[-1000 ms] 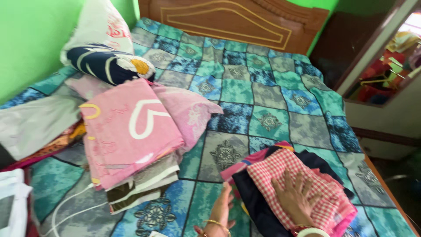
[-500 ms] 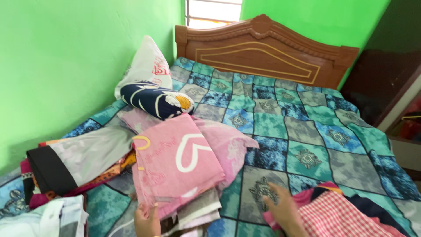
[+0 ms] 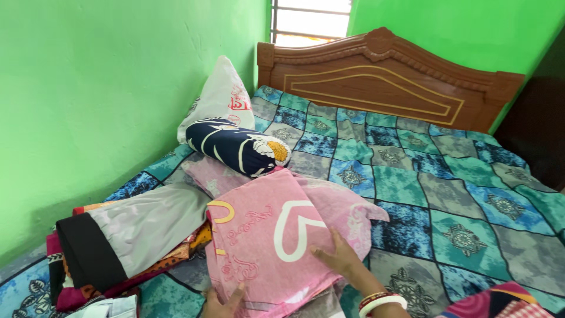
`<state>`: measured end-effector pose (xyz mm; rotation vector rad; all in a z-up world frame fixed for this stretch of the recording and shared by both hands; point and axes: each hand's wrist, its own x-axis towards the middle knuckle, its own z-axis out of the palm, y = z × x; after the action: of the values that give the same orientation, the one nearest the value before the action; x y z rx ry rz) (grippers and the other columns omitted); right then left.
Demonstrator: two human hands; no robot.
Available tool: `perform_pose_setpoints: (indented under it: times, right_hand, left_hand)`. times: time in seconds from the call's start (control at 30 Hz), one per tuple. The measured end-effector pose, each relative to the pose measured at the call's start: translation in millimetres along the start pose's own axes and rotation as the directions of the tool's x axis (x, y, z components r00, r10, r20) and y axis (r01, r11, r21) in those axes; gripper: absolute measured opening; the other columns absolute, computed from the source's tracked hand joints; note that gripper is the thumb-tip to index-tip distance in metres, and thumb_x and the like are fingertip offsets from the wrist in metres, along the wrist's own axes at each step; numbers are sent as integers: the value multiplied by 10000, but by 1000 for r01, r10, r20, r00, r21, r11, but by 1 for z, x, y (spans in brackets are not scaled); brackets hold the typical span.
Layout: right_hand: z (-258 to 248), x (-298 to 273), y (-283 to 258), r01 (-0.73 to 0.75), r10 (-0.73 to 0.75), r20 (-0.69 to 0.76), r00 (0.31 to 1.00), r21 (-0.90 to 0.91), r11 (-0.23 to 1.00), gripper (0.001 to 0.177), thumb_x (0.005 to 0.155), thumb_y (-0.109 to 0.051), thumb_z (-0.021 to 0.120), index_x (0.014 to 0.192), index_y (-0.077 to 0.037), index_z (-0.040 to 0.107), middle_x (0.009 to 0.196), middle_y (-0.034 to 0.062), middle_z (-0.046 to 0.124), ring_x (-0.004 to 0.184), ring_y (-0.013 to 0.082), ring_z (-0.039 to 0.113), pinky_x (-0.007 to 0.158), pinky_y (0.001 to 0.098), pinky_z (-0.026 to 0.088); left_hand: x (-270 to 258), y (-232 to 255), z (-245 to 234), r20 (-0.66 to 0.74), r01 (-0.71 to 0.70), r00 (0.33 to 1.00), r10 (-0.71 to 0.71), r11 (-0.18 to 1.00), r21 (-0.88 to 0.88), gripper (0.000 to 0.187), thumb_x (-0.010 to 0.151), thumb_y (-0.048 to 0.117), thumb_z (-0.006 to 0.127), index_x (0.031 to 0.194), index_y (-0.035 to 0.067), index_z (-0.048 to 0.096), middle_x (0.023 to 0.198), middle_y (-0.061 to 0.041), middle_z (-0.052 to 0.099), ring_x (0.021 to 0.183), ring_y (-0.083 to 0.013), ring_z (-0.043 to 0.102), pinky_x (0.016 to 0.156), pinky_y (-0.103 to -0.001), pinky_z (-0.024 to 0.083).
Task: The person folds clothes and fabric items by hand on a bed, stacks them onto a red chair, and then picks up and handles a white charging cable and power adapter.
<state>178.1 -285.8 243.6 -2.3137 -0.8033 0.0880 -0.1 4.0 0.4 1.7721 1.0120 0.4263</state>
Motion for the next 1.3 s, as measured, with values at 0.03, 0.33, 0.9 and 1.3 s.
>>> perform_pose_setpoints:
  times: [0.03, 0.33, 0.9, 1.3]
  right_hand:
    - [-3, 1, -10, -144, 144, -2, 990, 58, 988, 1099, 790, -465, 890, 1543, 14, 250, 1512, 239, 426, 1401, 304, 443, 1148, 380, 379]
    - [-22, -49, -83, -408, 276, 304, 912, 597, 691, 564, 668, -42, 825, 1215, 16, 700, 1048, 139, 803, 873, 236, 780, 829, 369, 634]
    - [-9, -178, -59, -275, 252, 142, 957, 716, 641, 667, 696, 52, 715, 1343, -46, 584, 1127, 102, 741, 956, 214, 720, 868, 354, 590]
    - [-212, -323, -46, 99, 360, -424, 831, 751, 653, 605, 786, 71, 694, 1378, 27, 577, 1198, 156, 716, 1004, 260, 717, 830, 391, 612]
  left_hand:
    - [2, 3, -3, -22, -58, 998, 56, 990, -125, 1181, 681, 567, 928, 1462, -131, 383, 1397, -297, 559, 1343, -369, 532, 1138, -394, 383]
    - [-45, 58, -66, 272, 263, 955, -119, 764, -590, 744, 619, 317, 911, 1216, -87, 724, 1123, -211, 801, 990, -301, 756, 906, -410, 575]
    - [-233, 136, -100, 11, -224, 972, 236, 934, -278, 662, 659, 101, 866, 1247, 15, 576, 1079, -160, 766, 959, -283, 754, 845, -378, 578]
    - [-300, 322, 27, 154, -784, 545, 824, 566, -257, 905, 701, 299, 895, 1361, -110, 430, 1240, -303, 634, 1185, -424, 629, 1001, -443, 497]
